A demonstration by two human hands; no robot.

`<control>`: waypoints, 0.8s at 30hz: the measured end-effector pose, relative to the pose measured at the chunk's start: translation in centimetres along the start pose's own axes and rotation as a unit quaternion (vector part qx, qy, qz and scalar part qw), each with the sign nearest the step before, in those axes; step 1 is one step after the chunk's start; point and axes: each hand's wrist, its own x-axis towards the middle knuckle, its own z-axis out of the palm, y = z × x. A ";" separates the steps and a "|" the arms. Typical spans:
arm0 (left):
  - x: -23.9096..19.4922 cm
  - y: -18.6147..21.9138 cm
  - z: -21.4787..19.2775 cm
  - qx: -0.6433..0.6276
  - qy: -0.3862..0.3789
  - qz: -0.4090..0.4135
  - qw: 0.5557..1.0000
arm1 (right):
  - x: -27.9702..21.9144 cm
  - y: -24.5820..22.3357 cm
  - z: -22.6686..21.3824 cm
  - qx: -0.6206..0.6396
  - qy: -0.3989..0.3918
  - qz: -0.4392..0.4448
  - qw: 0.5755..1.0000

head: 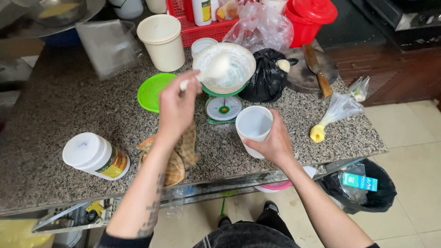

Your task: The person scoops white powder from large sacks into a red bowl on a scale, then adds more powder from smaller containers. They pour the combined ingredients into a large industrial mixer and operate the machine to mix the contents.

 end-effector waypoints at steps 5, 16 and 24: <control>2.1 -5.4 1.6 0.051 0.020 -0.053 0.997 | -0.5 0.2 -0.1 -0.011 -0.012 0.017 1.000; 0.9 -6.7 3.0 -0.021 0.042 -0.151 0.987 | -0.6 0.4 -1.1 0.004 -0.013 0.024 1.000; 1.2 -10.9 3.7 -0.125 0.099 -0.220 0.962 | -1.0 -0.4 -1.2 0.015 -0.011 0.022 1.000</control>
